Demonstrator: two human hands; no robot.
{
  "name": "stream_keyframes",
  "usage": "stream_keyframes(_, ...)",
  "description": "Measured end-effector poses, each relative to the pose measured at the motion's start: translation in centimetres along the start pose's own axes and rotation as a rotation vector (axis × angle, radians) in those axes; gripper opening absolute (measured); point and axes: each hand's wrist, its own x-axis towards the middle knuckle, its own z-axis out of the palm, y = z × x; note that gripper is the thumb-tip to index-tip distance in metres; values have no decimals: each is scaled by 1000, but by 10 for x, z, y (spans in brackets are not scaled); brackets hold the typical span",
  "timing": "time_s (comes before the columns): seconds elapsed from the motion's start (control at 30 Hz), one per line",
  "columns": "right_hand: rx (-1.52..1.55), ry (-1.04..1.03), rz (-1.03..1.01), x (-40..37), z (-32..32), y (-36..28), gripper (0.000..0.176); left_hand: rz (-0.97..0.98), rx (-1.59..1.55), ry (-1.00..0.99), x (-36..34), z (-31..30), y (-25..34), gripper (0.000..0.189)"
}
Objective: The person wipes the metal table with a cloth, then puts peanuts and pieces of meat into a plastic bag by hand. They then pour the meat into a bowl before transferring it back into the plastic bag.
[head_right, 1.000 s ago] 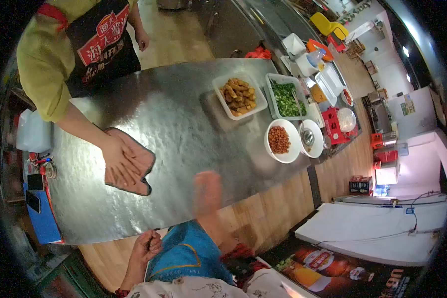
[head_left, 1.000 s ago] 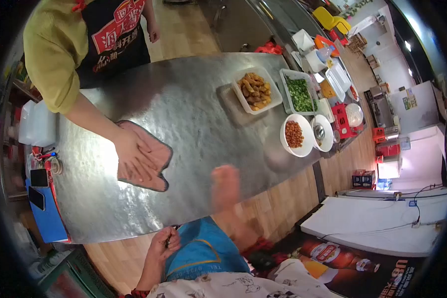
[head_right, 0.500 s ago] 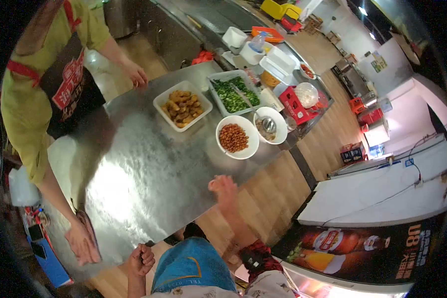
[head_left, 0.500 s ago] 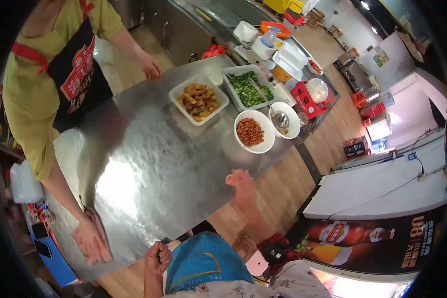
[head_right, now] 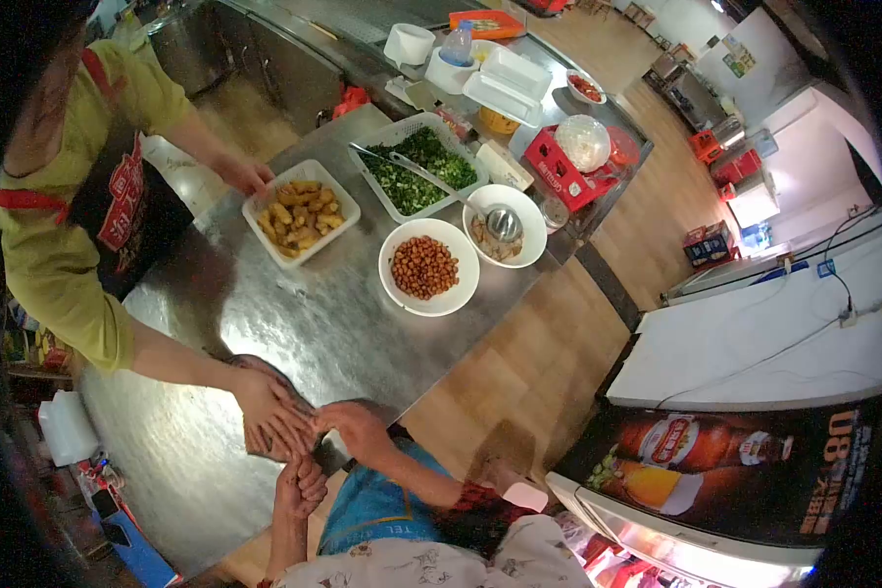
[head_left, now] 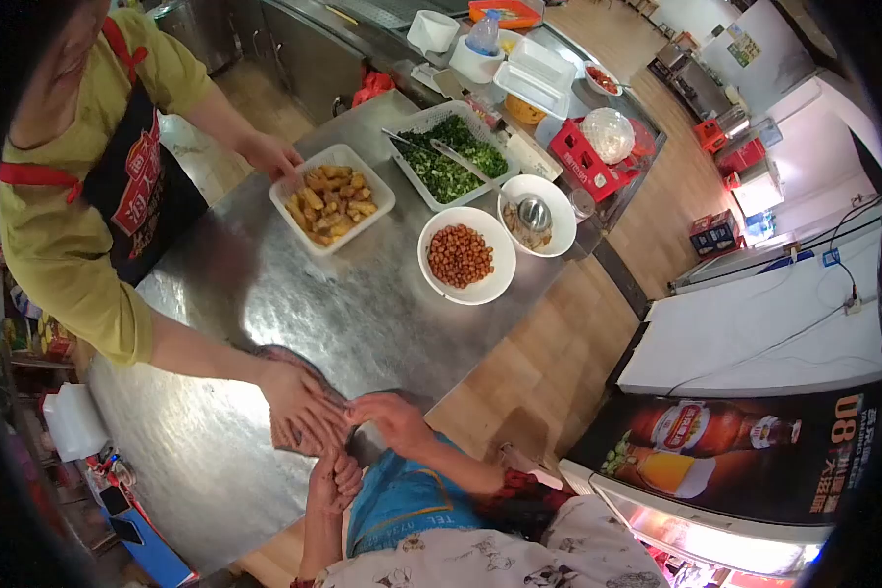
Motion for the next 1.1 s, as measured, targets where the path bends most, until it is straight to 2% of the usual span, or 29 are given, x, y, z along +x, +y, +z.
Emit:
stream_keyframes(0.07, 1226, 153, 554, -6, -32, -9, 31, -11, 24, 7, 7, 11, 2, 43)
stream_keyframes(0.1, 1237, 155, 566, -5, -47, -6, 31, -17, 52, -5, 10, 14, 3, 43)
stream_keyframes(0.17, 1529, 259, 840, 7, -79, 5, 37, -45, 37, 9, 18, 15, 1, 42)
stream_keyframes(0.27, 1695, 264, 887, 21, -105, -10, 42, -58, 35, -22, 28, 18, -1, 41)
stream_keyframes(0.4, 1731, 172, 967, 24, -113, -17, 39, -33, 37, -14, 30, 19, -3, 40)
stream_keyframes(0.47, 1444, 95, 775, 12, -100, -1, 32, -2, 26, 6, 36, 17, 0, 40)
stream_keyframes(0.5, 1444, 77, 771, 13, -97, -2, 32, -10, 5, -1, 35, 15, 0, 40)
stream_keyframes(0.57, 1113, -84, 935, 17, -95, -3, 28, -3, -22, -6, 36, 13, 1, 39)
stream_keyframes(0.63, 1073, -77, 929, 31, -87, -10, 29, 8, -60, 23, 34, 11, -1, 39)
stream_keyframes(0.7, 423, -424, 853, 41, -82, 2, 31, 31, -66, 50, 37, 9, -1, 39)
stream_keyframes(0.73, 430, -440, 866, 49, -86, -6, 31, 43, -62, 72, 34, 8, -1, 39)
stream_keyframes(0.8, -643, 146, 211, 65, -95, -22, 36, 60, -56, 68, 27, 4, 1, 39)
stream_keyframes(0.83, -643, 134, 201, 64, -96, -18, 36, 89, -42, 41, 28, 3, 2, 39)
stream_keyframes(0.9, -434, -19, 10, 48, -94, -12, 44, 112, -69, 123, 19, 0, 0, 38)
stream_keyframes(0.93, -430, -28, 0, 44, -88, -11, 44, 122, -68, 141, 17, -4, 0, 38)
stream_keyframes(1.0, -548, -360, -224, 42, -77, -7, 52, 168, -78, 159, 17, -8, -1, 38)
stream_keyframes(1.1, -538, -346, -300, 36, -65, 31, 58, 181, -139, 186, 11, -15, -3, 37)
